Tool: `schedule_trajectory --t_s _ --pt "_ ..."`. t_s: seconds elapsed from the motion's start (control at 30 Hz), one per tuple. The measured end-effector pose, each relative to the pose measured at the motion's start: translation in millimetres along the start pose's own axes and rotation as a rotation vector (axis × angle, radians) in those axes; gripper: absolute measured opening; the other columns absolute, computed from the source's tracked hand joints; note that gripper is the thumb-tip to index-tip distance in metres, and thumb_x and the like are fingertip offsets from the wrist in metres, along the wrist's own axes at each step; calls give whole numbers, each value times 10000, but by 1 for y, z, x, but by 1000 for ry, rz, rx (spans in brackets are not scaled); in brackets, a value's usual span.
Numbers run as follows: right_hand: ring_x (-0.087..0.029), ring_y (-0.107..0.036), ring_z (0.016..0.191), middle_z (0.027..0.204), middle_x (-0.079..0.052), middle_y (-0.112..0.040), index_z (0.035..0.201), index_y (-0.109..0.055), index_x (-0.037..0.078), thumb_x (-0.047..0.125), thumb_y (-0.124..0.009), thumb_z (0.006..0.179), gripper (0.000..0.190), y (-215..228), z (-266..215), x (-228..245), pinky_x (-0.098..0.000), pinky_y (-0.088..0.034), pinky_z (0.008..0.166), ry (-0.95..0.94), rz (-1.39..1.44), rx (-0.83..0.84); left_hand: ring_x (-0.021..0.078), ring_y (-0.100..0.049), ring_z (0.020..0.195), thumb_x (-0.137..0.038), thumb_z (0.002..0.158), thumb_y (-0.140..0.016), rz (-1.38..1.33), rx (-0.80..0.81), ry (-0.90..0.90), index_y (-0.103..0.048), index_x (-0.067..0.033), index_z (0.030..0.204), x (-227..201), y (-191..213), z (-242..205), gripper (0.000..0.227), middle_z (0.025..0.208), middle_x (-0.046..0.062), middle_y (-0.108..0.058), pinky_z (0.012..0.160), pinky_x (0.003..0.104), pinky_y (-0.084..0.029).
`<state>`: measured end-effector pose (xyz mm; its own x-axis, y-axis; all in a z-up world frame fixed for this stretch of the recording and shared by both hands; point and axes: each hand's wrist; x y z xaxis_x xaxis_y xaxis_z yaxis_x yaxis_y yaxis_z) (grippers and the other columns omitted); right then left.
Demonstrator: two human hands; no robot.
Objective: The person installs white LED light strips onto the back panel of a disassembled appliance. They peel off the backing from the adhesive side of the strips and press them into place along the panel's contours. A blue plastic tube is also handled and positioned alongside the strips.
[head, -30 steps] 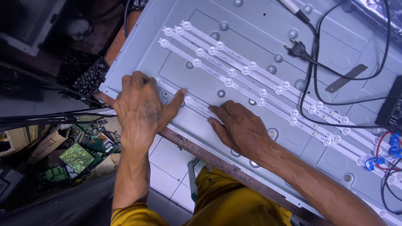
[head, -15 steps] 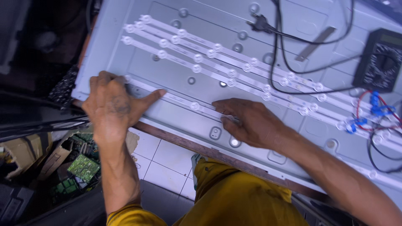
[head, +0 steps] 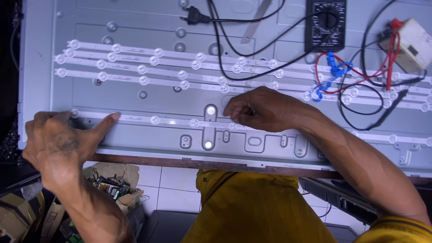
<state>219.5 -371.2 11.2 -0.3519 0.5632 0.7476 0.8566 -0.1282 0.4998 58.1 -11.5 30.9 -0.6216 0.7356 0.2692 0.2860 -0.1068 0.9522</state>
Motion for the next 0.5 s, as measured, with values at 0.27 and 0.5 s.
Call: schedule_trajectory --t_s 0.27,0.5 --pt "-125 -691 830 913 47 -769 1116 -747 231 299 -647 936 217 -7 -10 -4 -301 -533 759 -132 -43 33 452 -537 1298 -1019 781 -647 -50 74 40 -799 -42 1056 -5 -1 2 1026 1339 254 -636 877 652 -519" --pt "-264 -667 936 1072 -27 -685 1382 -654 229 269 -559 1021 375 -33 0 23 -459 -600 769 -18 -213 -69 423 -518 1282 -991 842 -518 37 316 110 -703 -28 1216 -23 27 3 1050 1374 237 -575 943 626 -540"
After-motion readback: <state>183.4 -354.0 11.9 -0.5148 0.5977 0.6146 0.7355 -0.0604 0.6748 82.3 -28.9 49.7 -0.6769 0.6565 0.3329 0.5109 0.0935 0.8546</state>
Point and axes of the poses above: each hand's wrist, its own z-axis towards the middle knuckle, its own y-axis out of the back of the hand, x = y × z
